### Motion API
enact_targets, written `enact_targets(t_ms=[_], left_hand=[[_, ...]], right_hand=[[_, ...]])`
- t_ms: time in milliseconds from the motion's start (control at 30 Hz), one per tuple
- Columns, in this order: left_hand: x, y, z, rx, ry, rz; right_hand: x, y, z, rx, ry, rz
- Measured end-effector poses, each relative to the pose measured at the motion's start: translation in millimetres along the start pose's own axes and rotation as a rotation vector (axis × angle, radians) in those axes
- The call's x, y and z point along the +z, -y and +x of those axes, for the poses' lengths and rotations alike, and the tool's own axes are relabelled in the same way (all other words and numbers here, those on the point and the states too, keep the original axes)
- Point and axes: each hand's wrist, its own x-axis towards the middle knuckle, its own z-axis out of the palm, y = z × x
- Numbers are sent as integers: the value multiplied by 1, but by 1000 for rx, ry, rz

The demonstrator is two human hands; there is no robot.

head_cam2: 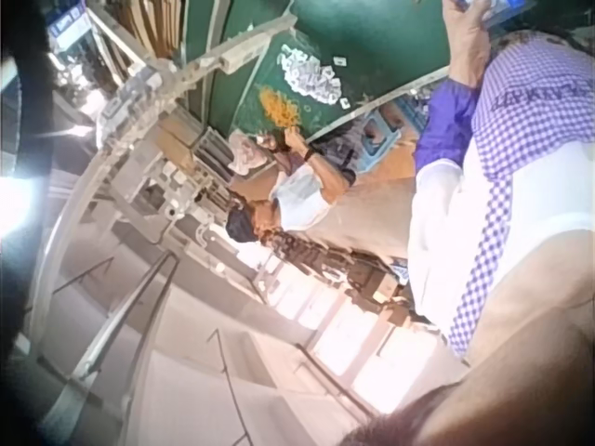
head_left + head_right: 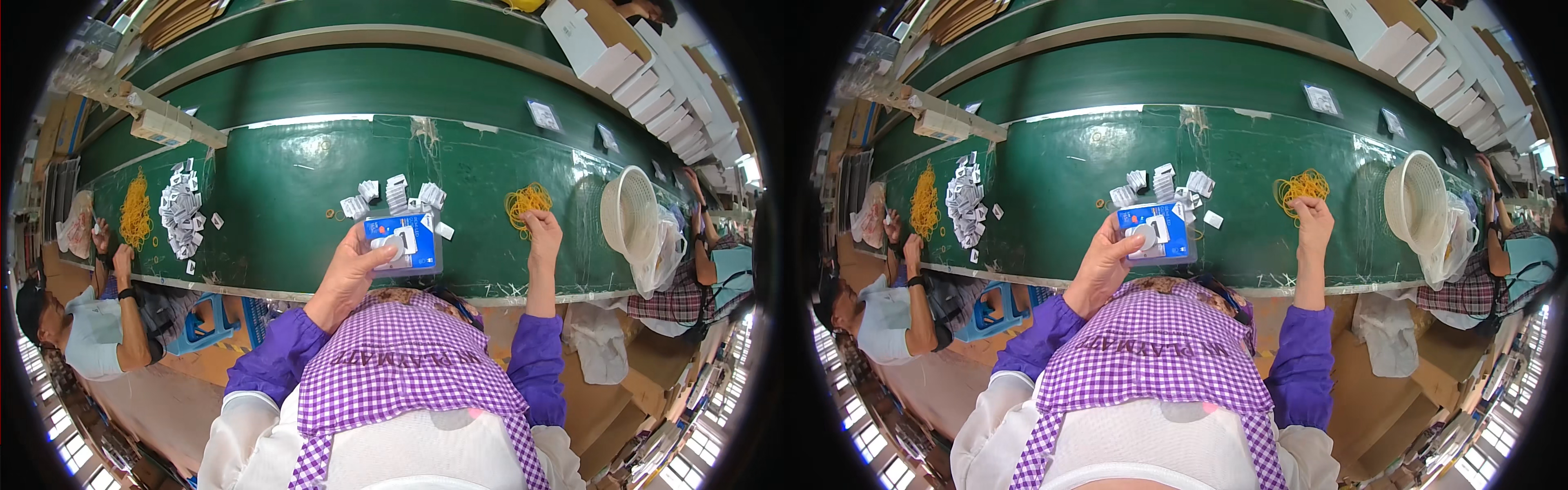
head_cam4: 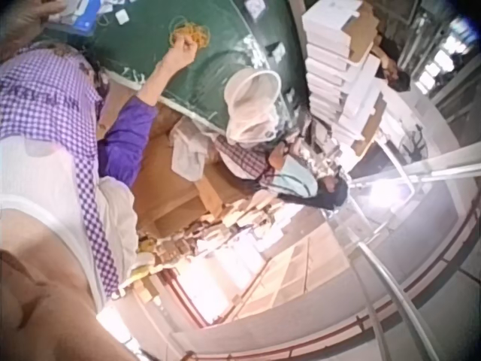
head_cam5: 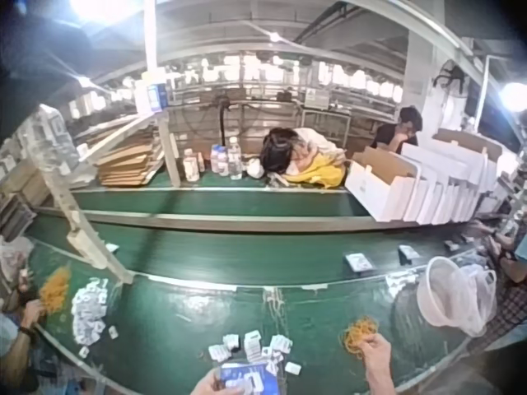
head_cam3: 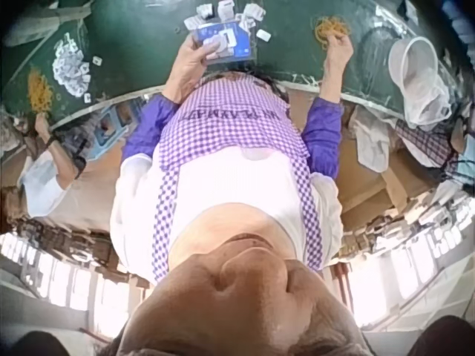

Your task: The person assembles small plastic components by hand, securing them with rubber bands on a factory production line.

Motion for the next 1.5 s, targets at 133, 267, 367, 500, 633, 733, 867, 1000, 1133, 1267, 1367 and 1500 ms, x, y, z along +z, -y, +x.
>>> enact_targets(t_ms=[133, 267, 367, 500, 633, 733, 867, 1000, 1133, 1267, 1367, 1500], left_hand=[[1, -4, 3, -27, 25, 30], [2, -1, 4, -58, 53, -17], [1, 0, 5, -195, 63, -132], [3, 12, 13, -317, 232, -304], [5, 13, 12, -354, 287, -352], [7, 6, 10, -305, 220, -410], [-5, -1, 26, -82, 14, -354], [-7, -8, 33, 1, 6, -194], [7, -4, 24, 60, 13, -69], [9, 13, 26, 38, 55, 449], [1, 15, 41, -74, -4, 193], [-6, -1, 59, -34, -144, -239]], right_hand=[[18, 26, -14, -2, 23, 94], [41, 42, -33, 7, 131, 179], [67, 53, -56, 84, 360, 289], [108, 64, -94, 304, 506, 482], [117, 68, -103, 393, 480, 445], [101, 49, -94, 480, 475, 594], [78, 50, -113, 853, 428, 889], [53, 20, -125, 754, 1163, 797], [88, 71, -109, 411, 671, 954], [101, 69, -90, -176, 701, -32], [115, 88, -109, -653, 725, -607], [124, 104, -145, -515, 984, -246]])
